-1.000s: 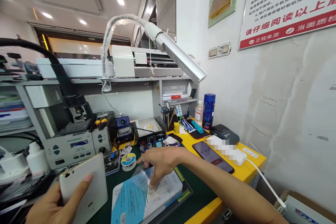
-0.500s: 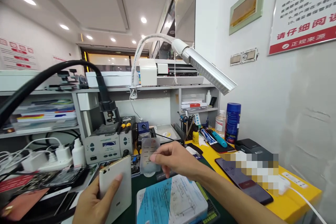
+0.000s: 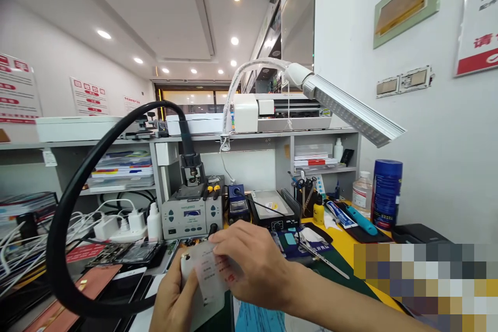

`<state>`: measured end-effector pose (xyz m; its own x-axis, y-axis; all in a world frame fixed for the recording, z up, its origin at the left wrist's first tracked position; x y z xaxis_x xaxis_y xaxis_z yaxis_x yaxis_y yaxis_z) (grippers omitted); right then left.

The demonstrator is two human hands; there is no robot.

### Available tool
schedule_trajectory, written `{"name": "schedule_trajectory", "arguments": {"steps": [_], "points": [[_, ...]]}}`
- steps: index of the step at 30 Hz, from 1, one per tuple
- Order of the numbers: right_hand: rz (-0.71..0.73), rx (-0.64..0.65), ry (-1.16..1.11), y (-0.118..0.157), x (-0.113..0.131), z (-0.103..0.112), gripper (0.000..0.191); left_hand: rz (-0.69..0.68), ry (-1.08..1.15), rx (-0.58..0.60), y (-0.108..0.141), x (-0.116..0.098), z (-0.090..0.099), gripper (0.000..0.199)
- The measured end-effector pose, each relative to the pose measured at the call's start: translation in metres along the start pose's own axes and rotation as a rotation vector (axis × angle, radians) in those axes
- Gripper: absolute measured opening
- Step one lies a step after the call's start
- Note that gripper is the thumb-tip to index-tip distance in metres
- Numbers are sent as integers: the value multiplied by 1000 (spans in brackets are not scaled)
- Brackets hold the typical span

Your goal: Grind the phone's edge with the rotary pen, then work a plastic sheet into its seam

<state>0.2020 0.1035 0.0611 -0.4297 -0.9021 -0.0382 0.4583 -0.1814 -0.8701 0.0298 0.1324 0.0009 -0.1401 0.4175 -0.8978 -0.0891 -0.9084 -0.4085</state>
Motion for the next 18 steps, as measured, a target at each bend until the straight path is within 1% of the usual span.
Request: {"name": "schedule_trajectory", "arguments": {"steps": [2,4,9,13,18], "points": [[72,62,67,-4,-1,-7,38,-61,24,26,-1,6,0,39],[99,112,114,-5,-2,-13,41,-100,56,48,-3,13,-1,36],[63,149,140,-1,-3,-20,43,-118,76,55,-7,25,-2,37],[76,187,125,-3,-3,-20,44,-111,82,40,-6,26,-3,37],[123,238,149,-6,-5,-18,55,-112,88,27,-4,25,-4,36]]}}
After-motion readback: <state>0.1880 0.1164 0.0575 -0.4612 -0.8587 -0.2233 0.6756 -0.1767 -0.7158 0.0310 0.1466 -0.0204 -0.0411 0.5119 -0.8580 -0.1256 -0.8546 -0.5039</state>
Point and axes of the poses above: each hand's wrist, its own y-axis away from the middle knuckle, its own z-axis out of the back of the hand, x = y × z, the point moved 1 cm from there along -y, towards the middle knuckle, and after that the axes turned 9 degrees about -y, right-handed, at the moved point
